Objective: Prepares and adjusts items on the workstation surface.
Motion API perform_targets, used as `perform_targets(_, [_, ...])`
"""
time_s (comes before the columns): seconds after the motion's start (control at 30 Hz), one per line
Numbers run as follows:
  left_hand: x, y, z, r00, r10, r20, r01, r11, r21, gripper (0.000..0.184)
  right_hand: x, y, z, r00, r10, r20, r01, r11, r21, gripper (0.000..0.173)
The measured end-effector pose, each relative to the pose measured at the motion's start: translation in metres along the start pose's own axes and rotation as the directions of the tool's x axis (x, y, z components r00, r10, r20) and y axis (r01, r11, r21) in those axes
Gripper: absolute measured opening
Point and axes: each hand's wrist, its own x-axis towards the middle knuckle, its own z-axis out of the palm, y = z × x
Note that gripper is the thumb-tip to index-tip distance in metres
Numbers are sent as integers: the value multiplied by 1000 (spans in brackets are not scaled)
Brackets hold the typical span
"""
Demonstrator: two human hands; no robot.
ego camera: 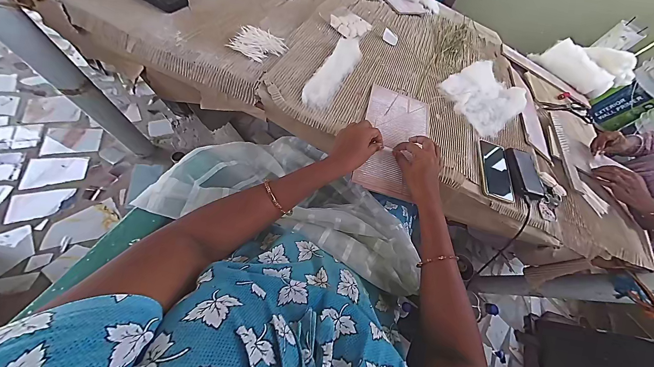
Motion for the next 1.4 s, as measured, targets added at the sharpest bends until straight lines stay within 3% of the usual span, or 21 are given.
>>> perform_targets(0.3, [0, -3, -6, 998, 49, -25, -50, 997, -52, 29, 8, 15, -9, 1000, -8, -24, 11, 992, 128, 19])
perform_targets(0.5, [8, -8, 0, 979, 191, -66, -194, 980, -43, 34, 8, 30, -17, 1000, -7, -9, 9, 981, 194, 21])
perform_targets(0.63, [10, 3, 3, 988, 155, 24, -156, 988, 14, 33, 2, 23, -17, 996, 48, 77, -60, 985, 161, 22])
perform_targets(0.8, [10, 12, 7, 991, 111, 73, -115, 991, 65, 24, -1, 18, -10, 998, 41, 50, -47, 991, 125, 17])
perform_targets(1.17, [16, 19, 10, 986, 146, 84, -154, 983, 98, 20, 0, 17, -9, 999, 40, 20, -41, 995, 93, 13])
perform_targets(1.4, [19, 17, 15, 986, 145, 78, -149, 987, 60, 21, -1, 23, -16, 999, 19, 38, -26, 979, 204, 10])
